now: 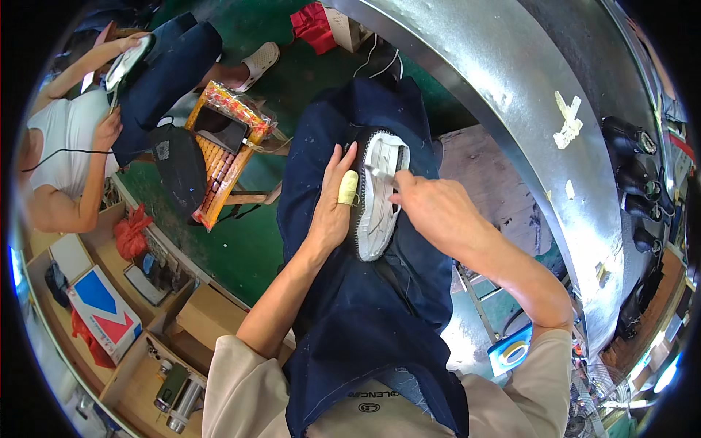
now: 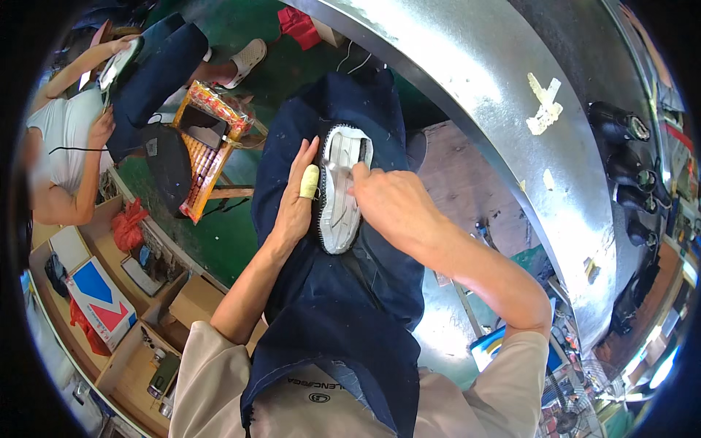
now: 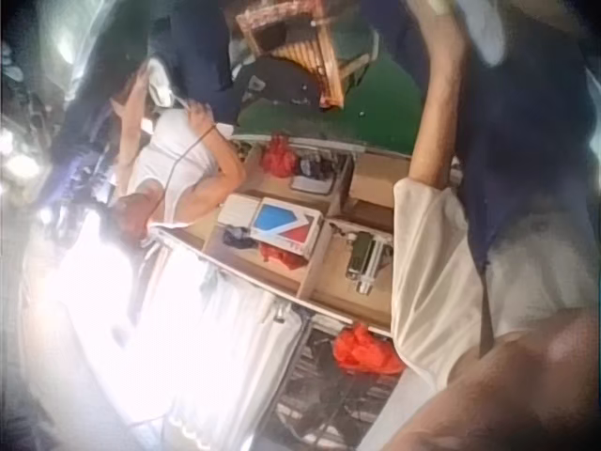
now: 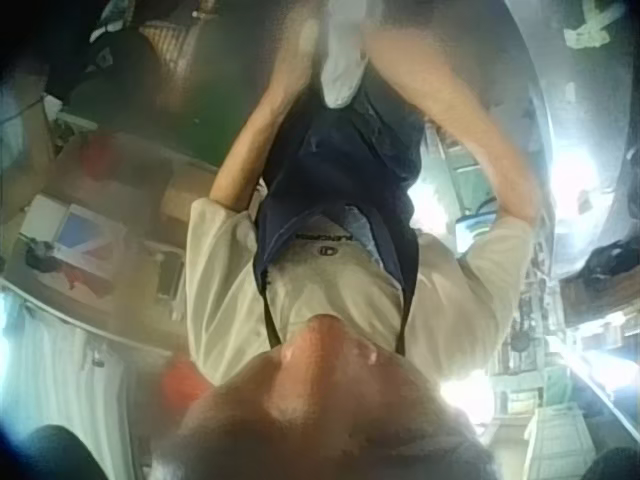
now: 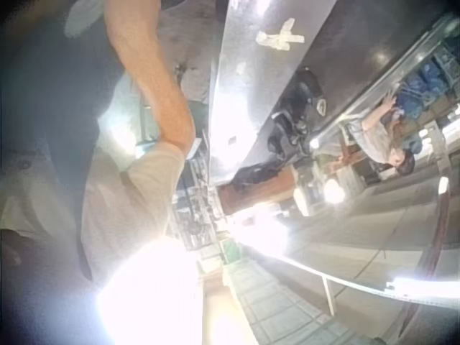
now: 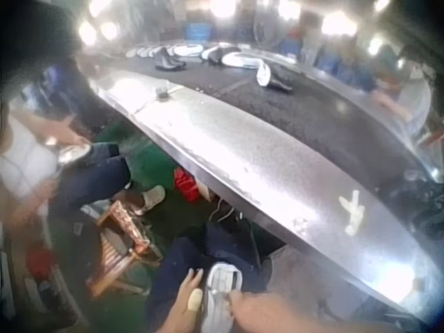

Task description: Lasting shoes by pulling and securing the upper material to the sole using pincers.

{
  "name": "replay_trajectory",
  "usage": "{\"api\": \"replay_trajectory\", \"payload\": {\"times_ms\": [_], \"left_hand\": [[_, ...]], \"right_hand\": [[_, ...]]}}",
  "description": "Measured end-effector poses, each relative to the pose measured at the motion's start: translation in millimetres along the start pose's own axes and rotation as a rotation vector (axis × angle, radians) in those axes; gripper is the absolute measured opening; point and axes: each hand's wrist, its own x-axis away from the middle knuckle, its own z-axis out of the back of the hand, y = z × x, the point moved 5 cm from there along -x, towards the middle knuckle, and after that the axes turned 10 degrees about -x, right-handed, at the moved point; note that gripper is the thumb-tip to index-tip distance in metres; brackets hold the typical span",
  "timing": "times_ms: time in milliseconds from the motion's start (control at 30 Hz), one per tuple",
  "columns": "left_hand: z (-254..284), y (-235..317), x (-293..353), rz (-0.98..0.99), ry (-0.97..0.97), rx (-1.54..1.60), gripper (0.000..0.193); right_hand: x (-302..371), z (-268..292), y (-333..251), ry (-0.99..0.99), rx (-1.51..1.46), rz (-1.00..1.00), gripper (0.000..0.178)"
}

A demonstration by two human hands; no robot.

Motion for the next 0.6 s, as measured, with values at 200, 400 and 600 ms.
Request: {"api": "replay_trajectory", "payload": {"times_ms": [200, 400, 600], "left_hand": [[-8.4, 7.9, 1.5, 0.234, -0.024, 0.541, 0.057], [-3.5, -0.2, -17.3, 0.150, -0.056, 0.338, 0.063], [4.2, 1.9, -23.3, 0.072, -0.109, 0.173, 0.067]], "right_hand": [[-8.9, -12.3, -5.2, 0.143, -0.158, -0.055, 0.030], [-3.7, -51.2, 2.1, 0.259, -0.463, -0.270, 0.030], [6.5, -32.9, 19.2, 0.103, -0.724, -0.134, 0.029]]}}
